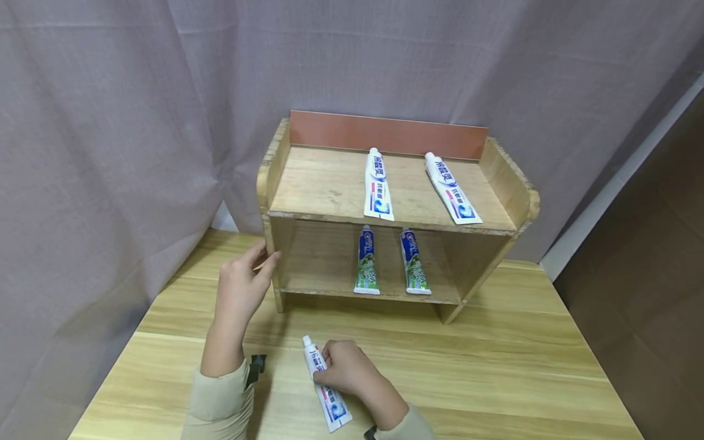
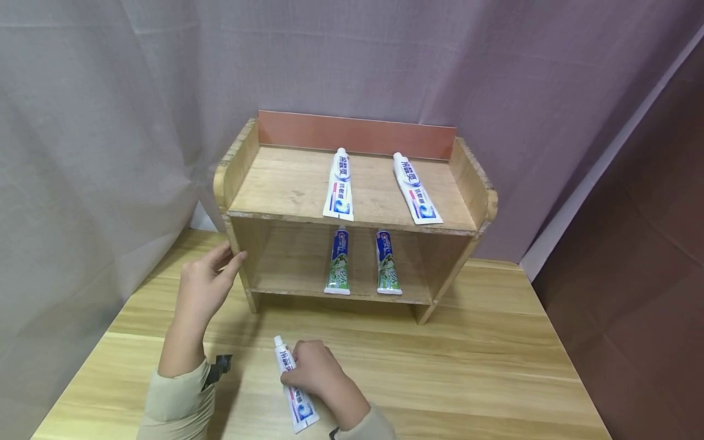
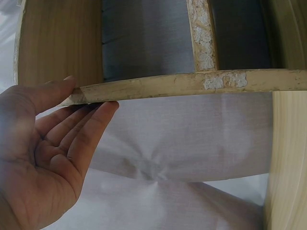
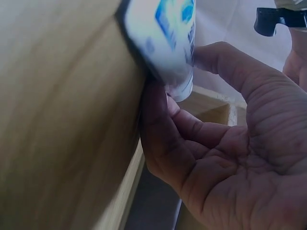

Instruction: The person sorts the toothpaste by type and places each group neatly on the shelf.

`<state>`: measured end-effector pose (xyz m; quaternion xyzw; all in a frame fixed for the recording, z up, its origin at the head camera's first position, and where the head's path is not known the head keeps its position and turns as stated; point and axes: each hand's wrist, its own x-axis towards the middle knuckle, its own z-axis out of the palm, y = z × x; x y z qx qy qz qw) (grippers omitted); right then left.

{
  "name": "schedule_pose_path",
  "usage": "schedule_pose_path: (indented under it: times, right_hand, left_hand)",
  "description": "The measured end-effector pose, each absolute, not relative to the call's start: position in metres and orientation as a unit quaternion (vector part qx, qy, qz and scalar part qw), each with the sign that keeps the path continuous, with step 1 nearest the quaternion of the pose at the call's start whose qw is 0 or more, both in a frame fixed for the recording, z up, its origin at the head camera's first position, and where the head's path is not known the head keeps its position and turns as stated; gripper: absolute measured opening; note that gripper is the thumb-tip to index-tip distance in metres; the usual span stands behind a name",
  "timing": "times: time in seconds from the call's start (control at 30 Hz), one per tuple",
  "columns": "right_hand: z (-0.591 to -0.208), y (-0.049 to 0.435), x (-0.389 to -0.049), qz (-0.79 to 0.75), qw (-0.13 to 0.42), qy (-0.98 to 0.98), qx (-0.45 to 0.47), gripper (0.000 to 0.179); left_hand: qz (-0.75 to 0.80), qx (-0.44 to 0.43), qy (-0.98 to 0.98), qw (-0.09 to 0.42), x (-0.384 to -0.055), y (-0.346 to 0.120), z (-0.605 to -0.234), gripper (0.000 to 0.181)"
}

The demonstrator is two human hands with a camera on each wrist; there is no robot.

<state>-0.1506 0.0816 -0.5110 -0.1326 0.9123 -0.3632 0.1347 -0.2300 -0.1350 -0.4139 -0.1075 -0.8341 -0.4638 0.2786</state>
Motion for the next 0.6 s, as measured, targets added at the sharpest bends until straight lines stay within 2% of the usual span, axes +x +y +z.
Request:
schedule_pose_path:
  times: [0.6]
  right_hand:
    - [-0.5115, 0.0804, -0.1504, -0.344, 0.141, 0.92, -0.128, 0.028]
  left_hand:
    - [-0.462, -0.1, -0.837, 0.275, -0.2291, -0.134, -0.4115, 0.028]
